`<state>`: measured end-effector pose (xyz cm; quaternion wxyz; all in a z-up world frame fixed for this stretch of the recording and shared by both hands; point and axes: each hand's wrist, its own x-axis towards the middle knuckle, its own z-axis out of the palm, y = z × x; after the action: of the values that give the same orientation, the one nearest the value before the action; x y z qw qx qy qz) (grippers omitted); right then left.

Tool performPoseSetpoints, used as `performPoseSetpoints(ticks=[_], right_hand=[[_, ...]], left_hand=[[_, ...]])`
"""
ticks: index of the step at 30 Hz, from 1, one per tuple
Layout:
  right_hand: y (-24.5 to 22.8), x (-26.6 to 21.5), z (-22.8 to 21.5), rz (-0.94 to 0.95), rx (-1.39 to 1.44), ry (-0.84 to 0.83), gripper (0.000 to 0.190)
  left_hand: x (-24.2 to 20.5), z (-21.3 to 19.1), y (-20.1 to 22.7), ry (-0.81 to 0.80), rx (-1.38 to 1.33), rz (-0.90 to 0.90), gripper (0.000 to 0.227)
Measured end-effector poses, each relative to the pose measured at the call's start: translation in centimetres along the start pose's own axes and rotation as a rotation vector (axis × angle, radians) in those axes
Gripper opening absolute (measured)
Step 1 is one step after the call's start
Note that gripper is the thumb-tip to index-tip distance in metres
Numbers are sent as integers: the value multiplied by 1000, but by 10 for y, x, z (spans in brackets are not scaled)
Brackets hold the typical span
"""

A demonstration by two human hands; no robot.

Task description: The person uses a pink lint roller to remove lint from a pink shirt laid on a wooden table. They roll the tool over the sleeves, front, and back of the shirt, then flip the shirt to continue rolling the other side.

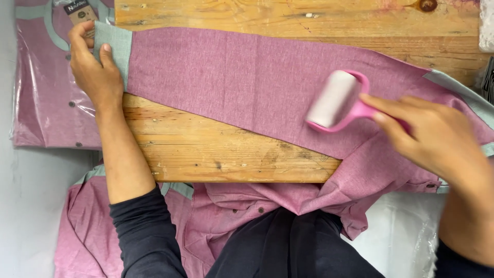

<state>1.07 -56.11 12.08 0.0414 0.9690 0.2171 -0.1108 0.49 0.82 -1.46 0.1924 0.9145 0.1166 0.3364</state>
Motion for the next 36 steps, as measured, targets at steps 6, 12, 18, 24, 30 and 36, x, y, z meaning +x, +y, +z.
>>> performPoseSetpoints(ticks=[6, 12, 18, 24, 30, 36], right_hand=[[-103, 109, -19, -297, 301, 192, 40], [-172, 186, -11, -362, 435, 164, 36], [-112, 154, -25, -491, 452, 181, 37], [64, 79, -14, 14, 422, -221, 46], [153, 21, 19, 165, 805, -32, 39], [49, 73, -42, 141, 312, -63, 36]], left_hand=[[0, -5, -3, 10, -22, -34, 45], [-2, -4, -7, 4, 5, -58, 48], [-2, -4, -7, -10, 14, -47, 48], [-2, -6, -3, -11, -11, -32, 49], [-2, -5, 1, -17, -38, 60, 50], [0, -6, 2, -5, -21, 45, 48]])
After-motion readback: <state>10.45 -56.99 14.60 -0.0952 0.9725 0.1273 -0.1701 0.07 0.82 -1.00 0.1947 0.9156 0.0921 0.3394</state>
